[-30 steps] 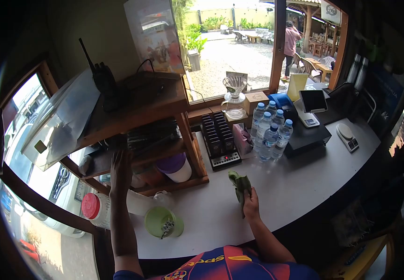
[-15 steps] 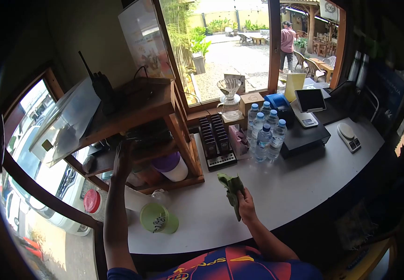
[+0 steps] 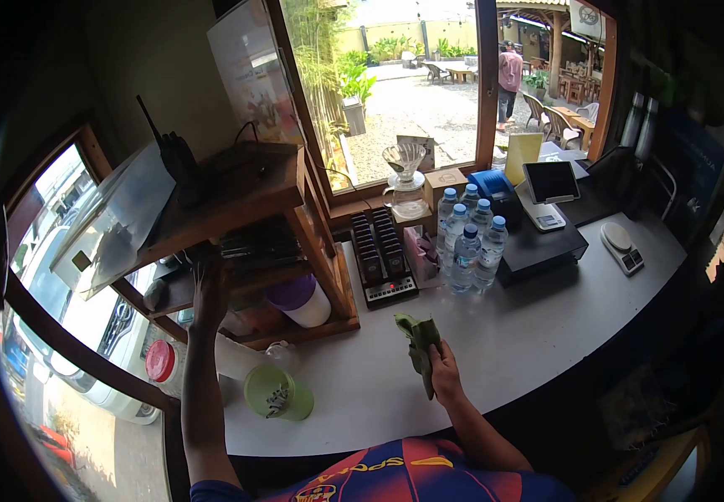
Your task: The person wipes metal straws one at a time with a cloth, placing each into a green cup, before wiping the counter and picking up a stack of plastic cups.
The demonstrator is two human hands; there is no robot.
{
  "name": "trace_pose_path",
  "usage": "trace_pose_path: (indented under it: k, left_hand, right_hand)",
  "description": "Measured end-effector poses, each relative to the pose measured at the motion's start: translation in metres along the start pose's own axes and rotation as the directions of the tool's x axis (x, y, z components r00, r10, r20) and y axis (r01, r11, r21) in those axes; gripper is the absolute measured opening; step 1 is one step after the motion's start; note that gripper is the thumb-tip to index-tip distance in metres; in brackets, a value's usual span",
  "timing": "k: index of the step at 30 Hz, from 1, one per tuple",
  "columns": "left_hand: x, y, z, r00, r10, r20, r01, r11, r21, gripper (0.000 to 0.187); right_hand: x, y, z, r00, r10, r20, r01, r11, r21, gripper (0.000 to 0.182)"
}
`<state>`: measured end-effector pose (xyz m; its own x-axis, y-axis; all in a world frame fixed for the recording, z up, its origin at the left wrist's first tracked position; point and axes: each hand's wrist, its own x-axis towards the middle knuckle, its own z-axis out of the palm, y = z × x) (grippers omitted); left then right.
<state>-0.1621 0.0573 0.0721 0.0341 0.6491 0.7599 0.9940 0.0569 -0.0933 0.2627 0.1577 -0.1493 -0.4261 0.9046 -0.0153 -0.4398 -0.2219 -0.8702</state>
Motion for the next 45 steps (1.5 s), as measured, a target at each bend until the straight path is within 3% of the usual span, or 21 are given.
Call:
trace_pose_path:
  k: [7,12,14,15,16,17,18,19,20,23,25,26,27,29,31,33,36,39,40,43,45]
  left_hand:
    - [-0.013,0.047,-0.066,0.992,-0.120,0.029,0.123,0.987,-0.104,0.020]
    - [-0.027,0.146,-0.096,0.968,-0.252,0.011,0.237,0.894,-0.380,0.012]
    - [-0.049,0.192,-0.078,0.896,-0.384,0.221,0.438,0.692,-0.574,0.009]
    - [-0.070,0.212,-0.057,0.796,-0.440,0.415,0.603,0.527,-0.598,0.010]
    - [-0.091,0.234,-0.028,0.793,-0.418,0.444,0.576,0.273,-0.771,0.016]
    - [-0.119,0.250,-0.004,0.797,-0.412,0.442,0.569,0.266,-0.778,0.021]
    - [-0.128,0.267,-0.002,0.735,-0.454,0.504,0.656,0.289,-0.697,0.022]
    - [-0.144,0.281,0.012,0.679,-0.485,0.552,0.667,0.092,-0.739,0.016]
    - [-0.151,0.293,0.012,0.553,-0.426,0.716,0.639,-0.335,-0.693,0.018]
    - [-0.183,0.303,0.016,0.487,-0.388,0.783,0.766,-0.240,-0.596,0.027]
    - [-0.179,0.320,0.008,0.490,-0.548,0.678,0.702,-0.212,-0.680,0.031]
    - [-0.177,0.326,0.006,0.485,-0.622,0.614,0.669,-0.187,-0.719,0.032]
    - [-0.183,0.327,0.006,0.484,-0.581,0.654,0.688,-0.208,-0.695,0.033]
    - [-0.202,0.330,0.007,0.472,-0.493,0.731,0.729,-0.249,-0.638,0.033]
    - [-0.216,0.342,0.011,0.444,-0.468,0.764,0.711,-0.335,-0.618,0.033]
    - [-0.222,0.359,0.008,0.378,-0.527,0.761,0.703,-0.372,-0.606,0.032]
    - [-0.223,0.374,-0.004,0.331,-0.680,0.654,0.744,-0.237,-0.624,0.031]
    - [-0.257,0.375,-0.003,0.263,-0.667,0.698,0.784,-0.274,-0.557,0.029]
    - [-0.262,0.377,-0.007,0.245,-0.672,0.699,0.802,-0.265,-0.536,0.029]
    - [-0.265,0.388,-0.024,0.184,-0.729,0.659,0.788,-0.292,-0.543,0.029]
    - [-0.251,0.397,-0.040,0.135,-0.811,0.569,0.682,-0.341,-0.647,0.030]
  right_hand:
    - [-0.008,-0.056,0.056,0.976,0.068,0.205,-0.165,0.848,0.503,0.045]
    - [-0.028,-0.074,0.117,0.947,-0.095,0.307,-0.076,0.862,0.501,0.049]
    - [-0.043,-0.073,0.137,0.929,-0.153,0.337,-0.011,0.899,0.438,0.053]
    - [-0.050,-0.051,0.126,0.932,-0.024,0.362,-0.133,0.907,0.400,0.053]
    - [-0.050,-0.055,0.132,0.888,-0.069,0.455,-0.034,0.976,0.214,0.052]
    - [-0.048,-0.059,0.139,0.828,-0.101,0.552,0.097,0.995,0.036,0.050]
    - [-0.039,-0.055,0.134,0.871,-0.049,0.489,0.078,0.996,-0.039,0.046]
    - [-0.034,-0.068,0.133,0.873,0.031,0.486,-0.051,0.998,0.029,0.039]
    - [-0.031,-0.070,0.127,0.888,0.054,0.456,-0.116,0.987,0.108,0.037]
    - [-0.031,-0.052,0.100,0.896,0.103,0.432,-0.167,0.980,0.110,0.033]
    - [-0.046,-0.023,0.086,0.877,0.143,0.458,-0.169,0.986,0.015,0.032]
    - [-0.054,-0.019,0.081,0.795,0.204,0.571,-0.039,0.957,-0.288,0.033]
    - [-0.059,-0.015,0.079,0.780,0.163,0.605,0.042,0.949,-0.311,0.033]
    - [-0.055,-0.022,0.074,0.822,0.213,0.528,-0.204,0.976,-0.075,0.034]
    - [-0.050,-0.043,0.085,0.890,0.119,0.441,-0.162,0.985,0.060,0.037]
    - [-0.056,-0.037,0.081,0.838,0.170,0.518,-0.209,0.978,0.018,0.035]
    - [-0.075,-0.019,0.070,0.655,0.243,0.715,0.115,0.903,-0.413,0.026]
    - [-0.072,-0.015,0.068,0.708,0.336,0.621,-0.260,0.942,-0.213,0.027]
    - [-0.074,-0.029,0.083,0.758,0.276,0.590,-0.295,0.953,-0.066,0.029]
    - [-0.092,-0.020,0.087,0.709,0.295,0.641,-0.331,0.941,-0.068,0.038]
    - [-0.104,0.009,0.072,0.568,0.383,0.728,-0.153,0.919,-0.364,0.036]
